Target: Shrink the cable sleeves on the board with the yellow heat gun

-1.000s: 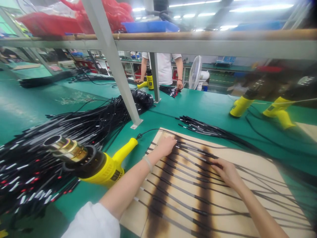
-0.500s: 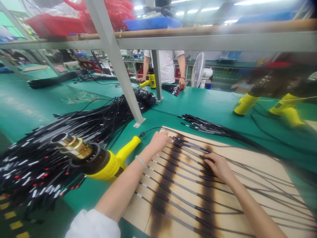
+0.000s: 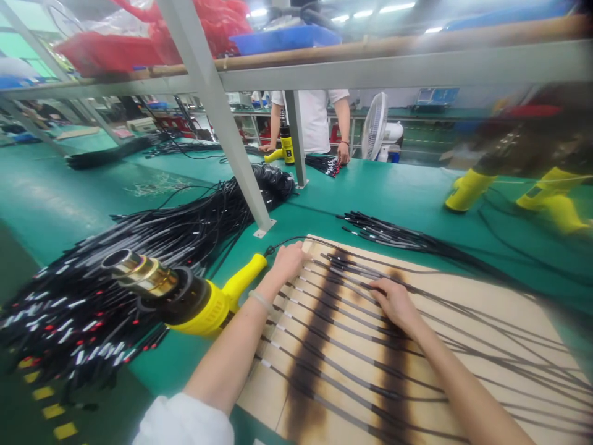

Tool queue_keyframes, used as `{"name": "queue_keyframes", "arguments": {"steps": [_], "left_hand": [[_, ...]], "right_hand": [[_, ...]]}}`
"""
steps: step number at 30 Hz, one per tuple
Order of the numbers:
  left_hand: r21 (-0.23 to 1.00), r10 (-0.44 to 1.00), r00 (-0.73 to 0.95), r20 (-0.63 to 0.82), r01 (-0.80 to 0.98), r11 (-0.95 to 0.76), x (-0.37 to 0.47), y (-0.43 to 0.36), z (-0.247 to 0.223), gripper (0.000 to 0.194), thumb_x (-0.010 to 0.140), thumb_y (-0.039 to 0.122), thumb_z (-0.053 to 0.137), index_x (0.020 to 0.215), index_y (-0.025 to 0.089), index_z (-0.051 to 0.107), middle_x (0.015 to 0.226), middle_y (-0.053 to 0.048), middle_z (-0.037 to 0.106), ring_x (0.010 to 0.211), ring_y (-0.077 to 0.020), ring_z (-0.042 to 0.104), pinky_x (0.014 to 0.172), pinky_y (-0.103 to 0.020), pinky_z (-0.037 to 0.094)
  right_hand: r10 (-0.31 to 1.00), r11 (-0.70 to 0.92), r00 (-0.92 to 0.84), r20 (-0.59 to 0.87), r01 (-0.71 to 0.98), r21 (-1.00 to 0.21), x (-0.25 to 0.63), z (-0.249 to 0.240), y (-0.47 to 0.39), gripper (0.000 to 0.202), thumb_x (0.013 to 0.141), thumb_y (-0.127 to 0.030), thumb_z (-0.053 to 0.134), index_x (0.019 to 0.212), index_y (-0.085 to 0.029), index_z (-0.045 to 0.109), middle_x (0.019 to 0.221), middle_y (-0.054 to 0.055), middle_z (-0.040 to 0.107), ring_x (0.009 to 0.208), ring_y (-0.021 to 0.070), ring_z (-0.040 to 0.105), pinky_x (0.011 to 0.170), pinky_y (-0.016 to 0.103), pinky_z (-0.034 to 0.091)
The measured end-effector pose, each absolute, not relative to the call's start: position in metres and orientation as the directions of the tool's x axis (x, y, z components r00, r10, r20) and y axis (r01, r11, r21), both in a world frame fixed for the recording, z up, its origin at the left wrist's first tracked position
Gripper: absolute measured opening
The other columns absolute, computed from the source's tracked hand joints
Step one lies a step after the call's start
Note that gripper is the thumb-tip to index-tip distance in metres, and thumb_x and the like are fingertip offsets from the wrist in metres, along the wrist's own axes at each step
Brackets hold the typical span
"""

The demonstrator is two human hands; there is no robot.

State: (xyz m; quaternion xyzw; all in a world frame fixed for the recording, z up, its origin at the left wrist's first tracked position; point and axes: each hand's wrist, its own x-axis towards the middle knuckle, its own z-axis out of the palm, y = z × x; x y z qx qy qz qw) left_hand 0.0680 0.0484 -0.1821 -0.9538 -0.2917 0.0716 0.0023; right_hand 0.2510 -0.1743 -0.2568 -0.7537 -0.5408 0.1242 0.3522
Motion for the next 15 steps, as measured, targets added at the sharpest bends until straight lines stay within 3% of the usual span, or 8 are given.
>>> {"name": "queue_keyframes", "arguments": {"steps": [6,15], "left_hand": [[-0.033,0.563,0.814,-0.144,0.565,-0.824,0.07,0.0525,-0.1838,0.04,0.079,0.011,0.038,0.106,0.028,0.062,0.092,-0.006,0.049,0.089,-0.018,0.047,0.072,-0.028,0.03],[-0.032,0.548,0.826,-0.134,0.549,-0.835,0.0746,0.0523,-0.1849,0.04,0.083,0.013,0.035,0.104,0.032,0.064,0.091,-0.007,0.047,0.089,-0.0201,0.046,0.074,-0.03,0.031]], "right_hand": [[0.905,-0.173,0.379,0.194,0.744,-0.645,0.2511,-0.2561,-0.1735,0.026,0.079,-0.023,0.042,0.09,-0.015,0.063,0.092,0.007,0.063,0.086,0.0168,0.059,0.082,0.03,0.046],[0.906,-0.19,0.381,0.185,0.757,-0.625,0.2545,-0.2528,-0.1744,0.025,0.079,-0.023,0.042,0.089,-0.015,0.063,0.089,0.007,0.062,0.084,0.0165,0.059,0.081,0.03,0.046]]}}
